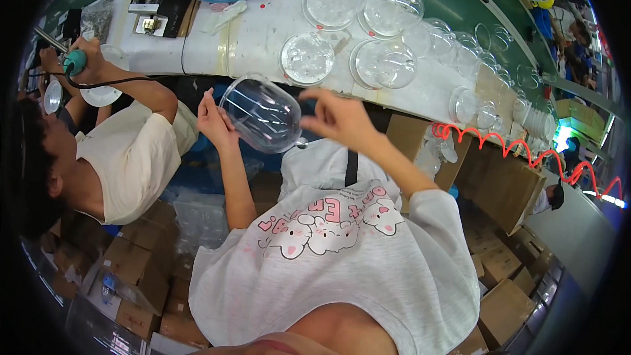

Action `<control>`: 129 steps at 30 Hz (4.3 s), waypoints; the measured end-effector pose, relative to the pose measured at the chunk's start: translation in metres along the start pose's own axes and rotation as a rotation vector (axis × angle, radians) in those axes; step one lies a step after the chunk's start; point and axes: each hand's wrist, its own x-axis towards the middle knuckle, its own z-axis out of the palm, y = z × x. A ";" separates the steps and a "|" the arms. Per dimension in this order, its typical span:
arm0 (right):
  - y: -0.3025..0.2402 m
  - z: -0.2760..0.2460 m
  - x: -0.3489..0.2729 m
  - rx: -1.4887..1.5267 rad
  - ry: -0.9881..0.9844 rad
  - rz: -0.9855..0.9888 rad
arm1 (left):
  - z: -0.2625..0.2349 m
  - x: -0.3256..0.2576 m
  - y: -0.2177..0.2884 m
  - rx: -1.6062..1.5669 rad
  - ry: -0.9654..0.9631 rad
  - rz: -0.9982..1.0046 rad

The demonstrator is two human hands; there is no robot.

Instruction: Assembling plastic dome covers and LED components into circular light fixtures on a factory production line.

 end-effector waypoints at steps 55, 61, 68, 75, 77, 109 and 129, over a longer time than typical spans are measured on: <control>0.042 -0.025 0.090 -0.584 0.193 -0.304 | 0.029 0.011 -0.144 1.004 -0.563 0.525; 0.048 -0.028 0.093 -0.543 0.186 -0.354 | 0.032 0.013 -0.145 1.012 -0.573 0.526; 0.057 -0.023 0.089 -0.388 0.232 -0.302 | 0.052 0.007 -0.158 1.021 -0.525 0.659; 0.075 -0.015 0.054 -0.099 0.524 -0.021 | 0.054 0.020 -0.172 1.097 -0.559 0.689; 0.075 -0.011 0.052 -0.234 0.746 -0.305 | 0.055 0.022 -0.175 1.096 -0.576 0.682; 0.032 -0.001 0.063 -0.442 0.480 -0.093 | 0.043 -0.014 -0.204 0.900 -0.344 0.614; 0.029 -0.003 0.066 -0.427 0.447 -0.058 | 0.044 -0.014 -0.202 0.908 -0.315 0.643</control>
